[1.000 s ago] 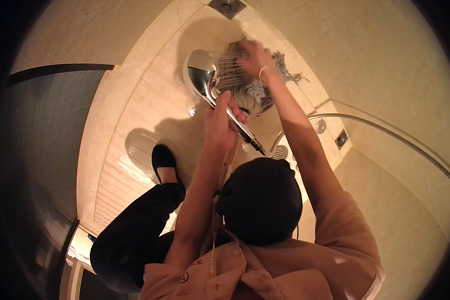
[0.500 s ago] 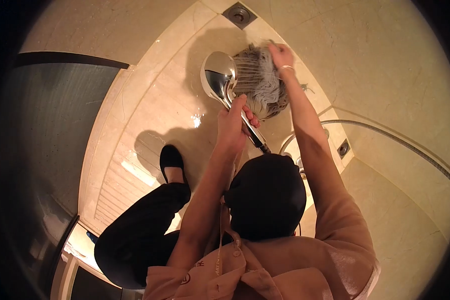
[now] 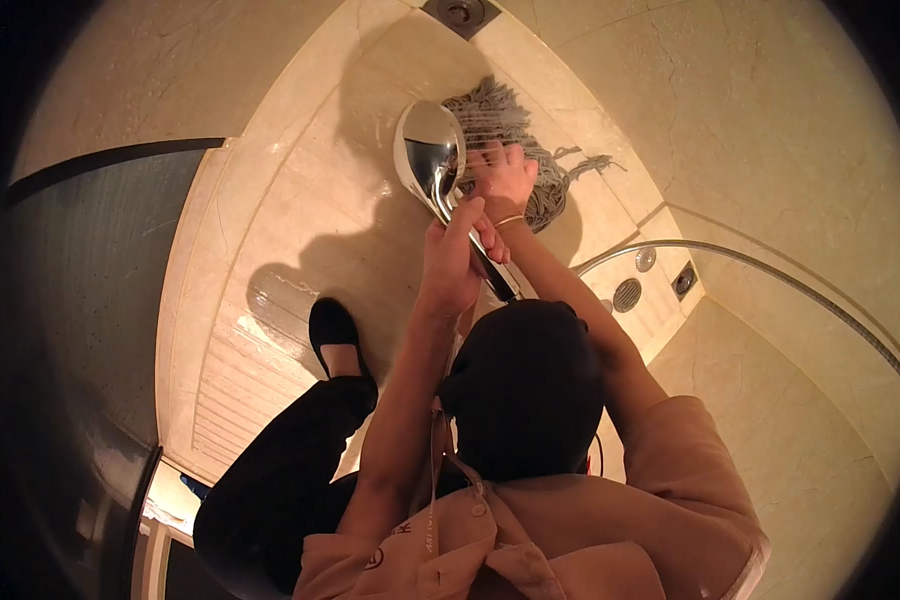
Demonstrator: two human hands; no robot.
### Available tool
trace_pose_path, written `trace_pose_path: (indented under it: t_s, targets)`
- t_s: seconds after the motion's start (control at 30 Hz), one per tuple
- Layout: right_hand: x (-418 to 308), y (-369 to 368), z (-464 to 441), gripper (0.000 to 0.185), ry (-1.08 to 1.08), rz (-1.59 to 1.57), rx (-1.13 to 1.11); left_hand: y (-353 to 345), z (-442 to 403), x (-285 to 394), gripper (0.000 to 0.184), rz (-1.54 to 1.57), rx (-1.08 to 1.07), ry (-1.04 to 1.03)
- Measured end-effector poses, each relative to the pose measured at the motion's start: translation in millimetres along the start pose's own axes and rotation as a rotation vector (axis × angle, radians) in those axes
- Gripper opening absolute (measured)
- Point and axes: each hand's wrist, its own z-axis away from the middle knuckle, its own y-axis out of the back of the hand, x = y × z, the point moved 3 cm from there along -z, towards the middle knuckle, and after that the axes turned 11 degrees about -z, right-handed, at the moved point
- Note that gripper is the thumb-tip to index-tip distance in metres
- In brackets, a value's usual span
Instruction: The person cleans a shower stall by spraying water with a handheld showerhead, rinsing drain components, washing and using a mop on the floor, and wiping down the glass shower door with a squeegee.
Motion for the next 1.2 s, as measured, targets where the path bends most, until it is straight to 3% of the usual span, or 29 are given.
trace_pose_path:
  t_s: [0.1,0.23,0.33,0.43,0.5,0.57,0.6,0.63,0.7,0.8,0.83,0.9,1.0,1.1,1.2]
  targets:
    - [3,1,-15,0.039,0.009,-0.085,-0.065,-1,-10,5,0.024,0.094,-0.026,-0.013]
    - [14,-6,-49,0.052,-0.093,0.071,-0.323,-9,-8,14,0.025,0.018,-0.017,-0.039]
    - [25,-15,-69,0.058,-0.289,0.041,-0.49,-13,-2,13,0.026,-0.024,0.024,-0.025]
    - [58,-3,-86,0.063,-0.808,-0.441,-0.405,-13,9,5,0.027,-0.031,0.044,-0.027]
    - [95,10,-88,0.062,-1.064,-0.829,0.045,-9,15,-2,0.028,-0.063,0.072,-0.029]
    - [132,8,-71,0.076,-1.096,-1.176,0.198,-4,19,-8,0.03,-0.116,0.122,-0.041]
    - [147,14,-58,0.088,-0.998,-1.246,0.142,-6,21,-8,0.031,-0.061,0.139,-0.038]
    - [124,50,-38,0.096,-0.994,-0.975,0.17,-8,21,-8,0.031,-0.039,0.13,-0.057]
    - [99,95,3,0.079,-0.599,-0.551,0.086,-9,18,-11,0.031,-0.003,0.115,-0.089]
    - [26,129,70,0.07,-0.597,-1.226,-0.378,-1,1,-19,0.04,-0.4,0.134,-0.128]
    - [8,117,94,0.074,-0.468,-1.392,-0.376,-2,-3,-21,0.044,-0.471,0.154,-0.149]
    - [-17,118,101,0.048,-0.507,-1.026,-0.325,4,-14,-22,0.047,-0.786,0.05,-0.228]
    - [-16,100,105,0.019,-0.579,-0.749,-0.101,23,-8,-11,0.048,-1.101,0.185,-0.522]
    - [-26,112,91,0.021,-0.626,-0.875,-0.166,80,6,-30,0.044,-1.124,0.386,-0.182]
    - [-40,111,76,0.021,-0.462,-1.038,-0.275,89,24,-51,0.039,-1.04,-0.121,0.414]
